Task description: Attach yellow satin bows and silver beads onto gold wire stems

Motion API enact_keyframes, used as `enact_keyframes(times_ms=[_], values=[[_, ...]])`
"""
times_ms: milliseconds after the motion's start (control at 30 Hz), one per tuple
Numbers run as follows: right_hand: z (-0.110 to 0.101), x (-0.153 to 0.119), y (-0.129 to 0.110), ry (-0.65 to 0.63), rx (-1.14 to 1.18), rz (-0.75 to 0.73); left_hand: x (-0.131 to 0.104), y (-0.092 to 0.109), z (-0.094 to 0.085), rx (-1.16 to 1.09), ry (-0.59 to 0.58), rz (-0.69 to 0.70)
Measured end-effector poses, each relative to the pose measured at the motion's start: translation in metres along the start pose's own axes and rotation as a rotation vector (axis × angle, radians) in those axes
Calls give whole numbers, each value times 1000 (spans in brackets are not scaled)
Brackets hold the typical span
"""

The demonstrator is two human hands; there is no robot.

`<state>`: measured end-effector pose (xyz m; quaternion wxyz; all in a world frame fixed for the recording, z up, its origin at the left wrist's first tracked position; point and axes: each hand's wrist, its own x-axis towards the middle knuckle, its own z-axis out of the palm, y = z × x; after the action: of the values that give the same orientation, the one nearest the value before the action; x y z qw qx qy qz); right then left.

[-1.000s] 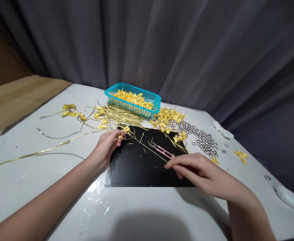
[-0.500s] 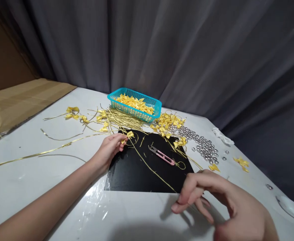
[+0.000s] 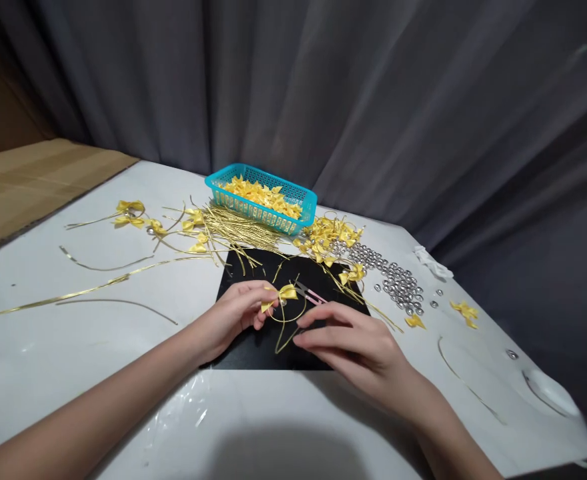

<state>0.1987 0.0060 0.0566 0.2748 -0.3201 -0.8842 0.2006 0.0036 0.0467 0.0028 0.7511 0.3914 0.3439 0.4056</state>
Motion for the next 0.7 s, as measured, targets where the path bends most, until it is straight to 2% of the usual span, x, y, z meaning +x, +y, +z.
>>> enact_keyframes(times_ms=[100,200,367,533,700], values=[[6,-2,2,108,-45,-83,-1,-2,1,-17,-35,-20],[11,-1,-1,219,-65,-75,-2,-2,2,-38,-47,-38],[20,0,-3,250,-81,-2,-2,-1,4,-88,-65,-44],[27,-1,3,347,-160,51,-2,-2,3,-102,-51,-70],[28,1,6,372,-135,-15,-2,-3,2,-109,-57,-59]])
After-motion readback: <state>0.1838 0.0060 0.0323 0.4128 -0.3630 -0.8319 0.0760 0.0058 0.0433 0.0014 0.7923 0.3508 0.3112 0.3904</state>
